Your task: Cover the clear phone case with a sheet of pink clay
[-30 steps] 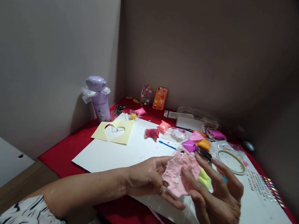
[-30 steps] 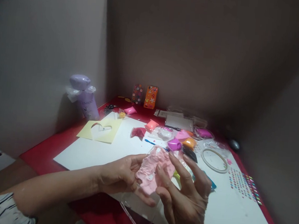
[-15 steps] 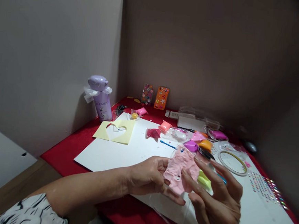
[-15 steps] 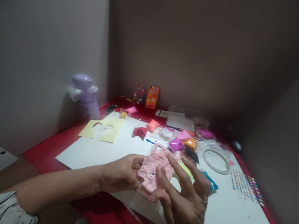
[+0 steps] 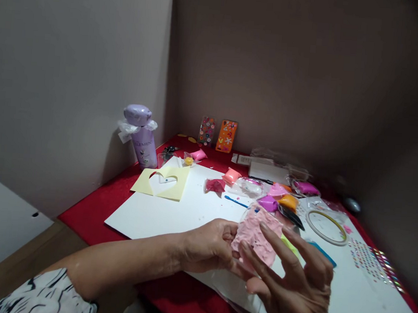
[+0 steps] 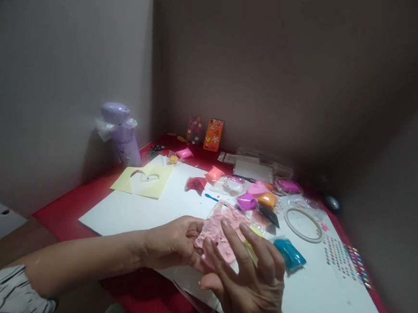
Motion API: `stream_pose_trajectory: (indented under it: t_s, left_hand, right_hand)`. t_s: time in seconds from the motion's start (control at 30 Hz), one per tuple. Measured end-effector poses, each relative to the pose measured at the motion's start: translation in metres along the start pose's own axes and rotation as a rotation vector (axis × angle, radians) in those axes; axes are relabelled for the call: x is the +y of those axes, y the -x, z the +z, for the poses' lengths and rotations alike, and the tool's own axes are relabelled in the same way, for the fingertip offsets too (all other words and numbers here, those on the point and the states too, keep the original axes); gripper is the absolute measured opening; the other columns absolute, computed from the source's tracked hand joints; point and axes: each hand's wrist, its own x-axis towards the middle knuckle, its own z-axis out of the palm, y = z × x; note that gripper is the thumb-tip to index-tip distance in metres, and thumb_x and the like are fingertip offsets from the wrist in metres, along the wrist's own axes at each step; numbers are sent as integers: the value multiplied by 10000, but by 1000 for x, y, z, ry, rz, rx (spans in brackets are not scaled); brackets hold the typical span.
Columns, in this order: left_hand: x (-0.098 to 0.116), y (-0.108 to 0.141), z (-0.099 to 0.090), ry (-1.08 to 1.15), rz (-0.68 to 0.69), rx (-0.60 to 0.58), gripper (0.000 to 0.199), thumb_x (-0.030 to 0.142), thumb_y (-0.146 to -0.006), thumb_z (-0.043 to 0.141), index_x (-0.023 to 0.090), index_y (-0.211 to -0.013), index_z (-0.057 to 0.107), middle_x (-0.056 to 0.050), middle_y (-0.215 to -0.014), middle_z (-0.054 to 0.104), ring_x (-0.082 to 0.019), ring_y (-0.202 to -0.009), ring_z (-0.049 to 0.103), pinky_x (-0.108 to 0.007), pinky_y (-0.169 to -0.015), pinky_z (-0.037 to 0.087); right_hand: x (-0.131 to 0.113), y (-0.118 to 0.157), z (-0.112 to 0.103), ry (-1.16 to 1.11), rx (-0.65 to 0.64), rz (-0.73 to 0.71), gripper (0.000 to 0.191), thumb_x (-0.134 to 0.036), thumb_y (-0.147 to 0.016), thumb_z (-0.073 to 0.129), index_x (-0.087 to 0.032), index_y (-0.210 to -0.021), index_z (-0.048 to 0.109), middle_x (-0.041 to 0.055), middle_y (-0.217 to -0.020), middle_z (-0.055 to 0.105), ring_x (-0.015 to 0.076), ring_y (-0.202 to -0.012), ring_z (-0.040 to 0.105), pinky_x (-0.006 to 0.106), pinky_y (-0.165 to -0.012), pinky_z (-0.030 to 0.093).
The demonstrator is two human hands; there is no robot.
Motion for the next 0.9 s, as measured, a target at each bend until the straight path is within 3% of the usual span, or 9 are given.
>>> stream_pose_trajectory:
  t_s: [0.17, 0.4, 0.7, 0.9]
  left_hand:
    - [1, 0, 1, -11, -15, 22, 490, -38, -455, 563, 119, -905, 676, -48, -804, 659, -119, -689, 616, -271, -718, 517]
    - [2, 1, 3, 39, -2, 9, 469, -62, -484, 586, 109, -913, 670, -64, -831, 663, -157, -747, 647, -283, -717, 524]
    - [0, -1, 2, 47, -4, -4, 519, -57, -455, 513, 121, -916, 671, -66, -826, 677, -174, -748, 657, -327, -730, 537]
    - [-1, -1, 0, 68, 14, -34, 498, -49, -463, 521, 117, -910, 665, -66, -835, 677, -176, -760, 656, -329, -748, 529]
  right_hand:
    - [3, 2, -1, 141, 22, -80, 335, -525, -848, 473, -318, -962, 711, 74, -1210, 611, 287, -1218, 470, 430, -935, 355]
    - [2, 4, -4, 146, 24, -36, 273, -472, -840, 529, -302, -946, 715, 66, -1250, 593, 295, -1212, 479, 447, -947, 349]
    - [5, 0, -6, -51, 46, 92, 221, -381, -857, 525, -289, -908, 720, 51, -1209, 617, 302, -1143, 520, 459, -907, 358]
    - [3, -1, -4, -54, 35, 108, 234, -381, -858, 525, -273, -934, 718, 72, -1199, 621, 318, -1134, 519, 472, -901, 358]
